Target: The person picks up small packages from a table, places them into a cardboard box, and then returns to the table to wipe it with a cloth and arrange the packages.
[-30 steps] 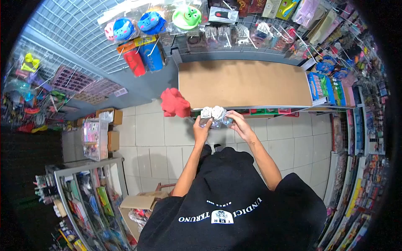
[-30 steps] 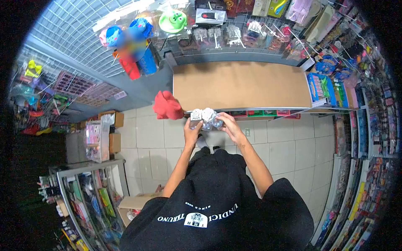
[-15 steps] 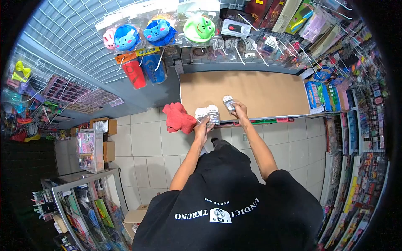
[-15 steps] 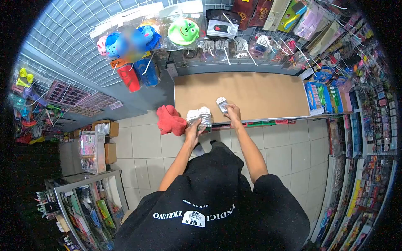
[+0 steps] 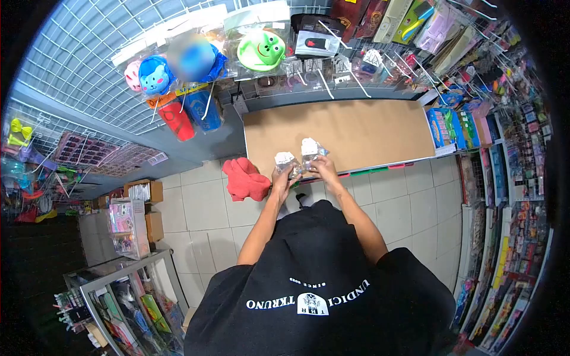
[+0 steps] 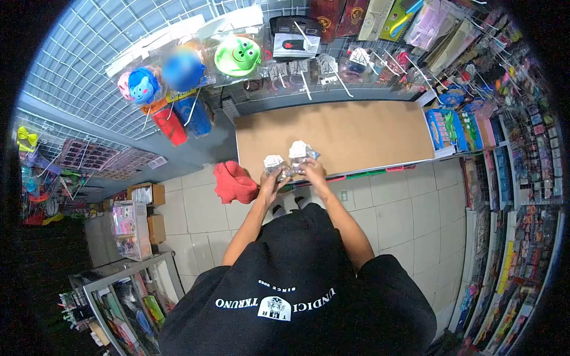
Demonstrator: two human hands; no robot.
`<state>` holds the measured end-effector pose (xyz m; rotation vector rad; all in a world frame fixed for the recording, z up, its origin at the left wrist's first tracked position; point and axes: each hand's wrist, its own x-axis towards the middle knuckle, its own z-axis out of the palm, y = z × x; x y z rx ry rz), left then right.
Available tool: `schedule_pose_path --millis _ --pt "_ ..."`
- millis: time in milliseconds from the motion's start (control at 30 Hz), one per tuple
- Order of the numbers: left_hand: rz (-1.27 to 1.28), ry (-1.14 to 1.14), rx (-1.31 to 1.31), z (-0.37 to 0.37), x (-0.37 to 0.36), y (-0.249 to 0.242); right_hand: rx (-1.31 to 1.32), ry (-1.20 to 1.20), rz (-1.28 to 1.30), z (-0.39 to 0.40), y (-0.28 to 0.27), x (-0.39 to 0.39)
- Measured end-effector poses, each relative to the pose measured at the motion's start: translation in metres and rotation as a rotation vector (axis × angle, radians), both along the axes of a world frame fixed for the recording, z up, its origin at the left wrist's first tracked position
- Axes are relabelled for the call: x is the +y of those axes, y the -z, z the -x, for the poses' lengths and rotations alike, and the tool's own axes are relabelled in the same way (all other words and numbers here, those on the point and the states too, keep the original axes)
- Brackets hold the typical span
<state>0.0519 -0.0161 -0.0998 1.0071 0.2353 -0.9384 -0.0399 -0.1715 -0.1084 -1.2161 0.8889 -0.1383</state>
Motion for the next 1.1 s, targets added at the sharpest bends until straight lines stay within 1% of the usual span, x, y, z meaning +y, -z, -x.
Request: schedule_pose_path --millis 33,100,167,200,233,267,333,367,400,433,467,500,533,600,633,667,700,767,833,867,933,967,1033,1100 --pt "-0.013 0.007 -0.006 -0.002 0.0 0.001 -0.043 0.035 -0.04 0.0 -0.008 -0.009" --pt "-0.061 0.02 -0.066 -0.003 -0.003 0.003 0.008 0.013 0.036 0.003 -0.019 -0.039" --pt "-0.16 0.069 -0.133 -0.005 -0.007 0.009 0.032 0.029 0.147 0.005 -0.007 -0.077" --pt "-0.224 0.06 -0.177 -0.006 -0.009 0.012 0.023 0.052 0.216 0.006 0.008 -0.095" --pt "-0.286 0.052 -0.221 -0.007 -0.012 0.017 0.015 0.074 0.286 0.007 0.011 -0.107" --pt "-0.349 0.044 -0.264 -0.007 -0.015 0.022 0.074 0.004 0.374 0.01 0.014 -0.119" --pt "-0.51 0.094 -0.474 -0.015 -0.014 0.045 0.188 -0.132 0.55 0.015 0.01 -0.134" --pt "-0.591 0.12 -0.579 -0.016 -0.013 0.056 0.222 -0.124 0.763 0.019 0.013 -0.135" --pt "-0.614 0.043 -0.762 -0.011 -0.013 0.06 0.255 -0.117 0.974 0.021 0.014 -0.134" --pt "-0.673 -0.012 -0.852 -0.009 -0.013 0.065 0.283 -0.111 1.186 0.021 0.015 -0.132" --pt "-0.734 -0.072 -0.942 -0.007 -0.015 0.069 0.275 -0.05 1.27 0.023 0.016 -0.129" --pt "-0.796 -0.133 -1.032 -0.006 -0.015 0.075 0.266 0.011 1.352 0.023 -0.002 -0.114" --pt "-0.738 -0.162 -0.902 -0.005 -0.013 0.067 0.255 0.075 1.433 0.021 -0.015 -0.098" --pt "-0.618 -0.215 -0.642 -0.002 -0.01 0.041 0.155 -0.13 0.967 0.016 -0.004 -0.077" --pt "-0.634 -0.273 -0.662 -0.004 -0.009 0.043 0.107 -0.222 0.731 0.012 -0.005 -0.064" --pt "-0.649 -0.328 -0.68 -0.005 -0.009 0.044 0.132 -0.354 0.718 0.008 -0.005 -0.048" --pt "-0.662 -0.383 -0.695 -0.005 -0.01 0.048 0.159 -0.486 0.705 0.003 -0.016 -0.027" --pt "-0.696 -0.304 -0.685 -0.011 -0.005 0.056 0.142 -0.531 0.988 -0.006 -0.031 0.007" --pt "-0.74 -0.227 -0.705 -0.017 -0.002 0.063 0.129 -0.591 1.156 -0.012 -0.025 0.018" --pt "-0.804 -0.186 -0.795 -0.017 -0.001 0.066 0.121 -0.618 1.24 -0.015 -0.024 0.021" --pt "-0.933 -0.103 -0.971 -0.011 -0.004 0.043 0.129 -0.603 1.216 -0.019 -0.017 0.014" --pt "-0.921 -0.113 -1.048 -0.007 -0.004 0.03 0.133 -0.6 1.202 -0.019 -0.013 0.009" --pt "-0.902 -0.134 -1.203 0.002 -0.005 -0.004 0.115 -0.549 1.188 -0.014 -0.023 0.007" --pt "-0.823 0.022 -1.287 0.021 0.006 -0.036 0.087 -0.48 1.141 -0.016 -0.03 0.009"
